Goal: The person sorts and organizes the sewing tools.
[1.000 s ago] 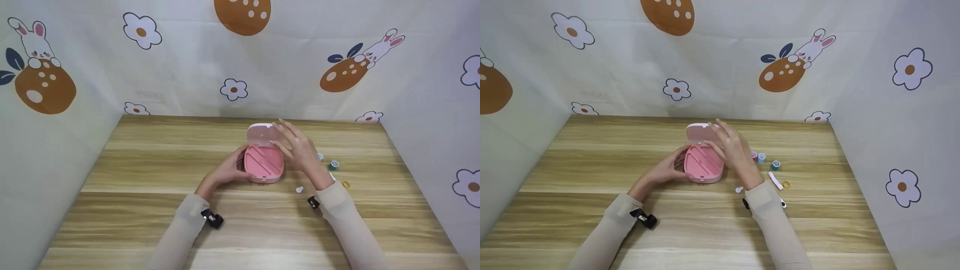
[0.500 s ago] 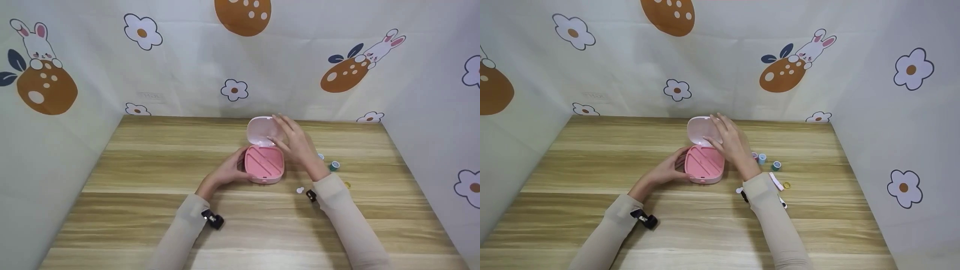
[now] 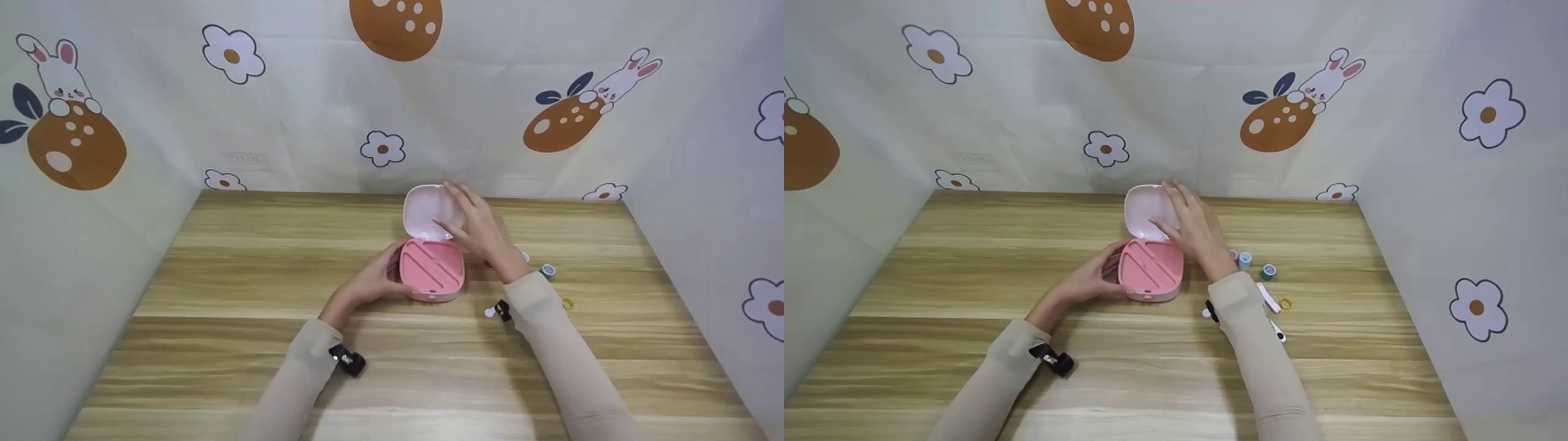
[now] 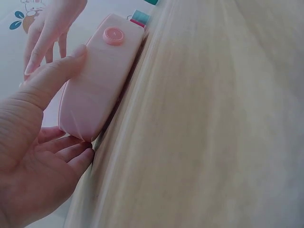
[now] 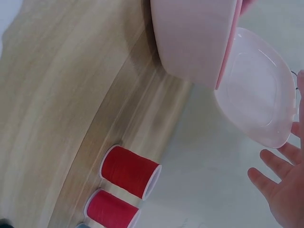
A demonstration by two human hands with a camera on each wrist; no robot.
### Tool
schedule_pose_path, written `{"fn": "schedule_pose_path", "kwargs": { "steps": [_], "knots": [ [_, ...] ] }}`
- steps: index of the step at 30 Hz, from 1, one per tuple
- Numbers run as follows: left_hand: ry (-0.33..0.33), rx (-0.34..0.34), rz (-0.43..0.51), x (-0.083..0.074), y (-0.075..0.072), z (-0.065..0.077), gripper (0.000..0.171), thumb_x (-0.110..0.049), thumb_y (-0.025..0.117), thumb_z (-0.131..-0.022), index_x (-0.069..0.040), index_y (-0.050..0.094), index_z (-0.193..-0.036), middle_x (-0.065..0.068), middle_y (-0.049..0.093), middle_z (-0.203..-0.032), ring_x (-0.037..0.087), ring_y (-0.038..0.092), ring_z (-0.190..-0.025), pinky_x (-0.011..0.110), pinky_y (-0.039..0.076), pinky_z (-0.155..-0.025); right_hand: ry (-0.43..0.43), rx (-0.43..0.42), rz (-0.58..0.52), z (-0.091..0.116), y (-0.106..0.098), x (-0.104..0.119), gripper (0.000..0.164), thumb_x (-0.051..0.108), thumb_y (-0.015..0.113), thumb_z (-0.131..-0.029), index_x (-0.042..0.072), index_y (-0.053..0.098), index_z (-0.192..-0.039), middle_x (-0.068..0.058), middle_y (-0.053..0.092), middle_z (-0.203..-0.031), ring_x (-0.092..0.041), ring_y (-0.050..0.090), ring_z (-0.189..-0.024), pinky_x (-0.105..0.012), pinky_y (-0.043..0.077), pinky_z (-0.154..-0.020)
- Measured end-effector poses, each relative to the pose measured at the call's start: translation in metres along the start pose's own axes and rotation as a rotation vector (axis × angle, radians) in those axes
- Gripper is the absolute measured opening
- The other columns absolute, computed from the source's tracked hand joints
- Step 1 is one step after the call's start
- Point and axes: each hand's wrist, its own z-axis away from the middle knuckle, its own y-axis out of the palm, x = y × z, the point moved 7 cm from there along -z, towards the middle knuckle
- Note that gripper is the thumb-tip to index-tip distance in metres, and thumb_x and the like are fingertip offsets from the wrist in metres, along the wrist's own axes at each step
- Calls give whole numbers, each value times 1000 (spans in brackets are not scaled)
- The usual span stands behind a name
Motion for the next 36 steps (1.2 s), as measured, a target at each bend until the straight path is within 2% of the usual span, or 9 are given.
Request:
{"fn": "schedule_pose_path", "kwargs": {
  "steps": [8, 15, 20, 26, 31, 36],
  "knots": [
    [7, 2, -31, 0, 1, 0, 103, -1, 88, -79, 3, 29, -163, 21, 36, -168, 32, 33, -157, 38, 25, -131, 53, 56, -12, -3, 3, -4, 68, 35, 72, -100, 3, 50, -155, -26, 47, -159, -46, 47, -146, -59, 39, -122],
    [3, 4, -57, -4, 1, 1, 104, -5, 89, -79, 1, 29, -164, 20, 37, -168, 31, 33, -157, 39, 26, -131, 52, 22, 5, 0, -3, -2, 70, 36, 74, -98, 5, 49, -155, -29, 47, -158, -49, 48, -143, -63, 41, -119],
    [37, 14, -54, -6, 2, 0, 101, -2, 88, -80, 5, 28, -162, 24, 39, -165, 34, 35, -156, 41, 28, -130, 101, 11, 28, 9, -6, 1, 74, 40, 75, -97, 8, 48, -158, -27, 45, -159, -48, 46, -145, -65, 42, -118],
    [49, 9, -116, -8, 0, -1, 104, -7, 89, -79, 6, 28, -162, 23, 42, -164, 33, 38, -154, 42, 27, -131, 207, 38, 27, 22, -6, 8, 77, 44, 76, -96, 9, 47, -159, -27, 45, -159, -49, 48, -143, -66, 44, -114],
    [56, 4, -146, -10, -1, 0, 105, -10, 90, -79, 6, 28, -162, 24, 42, -164, 36, 38, -154, 45, 26, -131, 261, 60, -20, 33, -3, 13, 75, 41, 78, -95, 7, 50, -156, -27, 46, -159, -49, 47, -144, -64, 42, -118],
    [37, 7, -185, -9, -1, 0, 107, -13, 91, -79, 3, 28, -164, 22, 40, -166, 34, 36, -155, 44, 25, -131, 291, 66, -87, 44, 2, 18, 73, 33, 81, -93, 6, 53, -154, -28, 47, -158, -50, 47, -144, -65, 41, -118]
  ]
}}
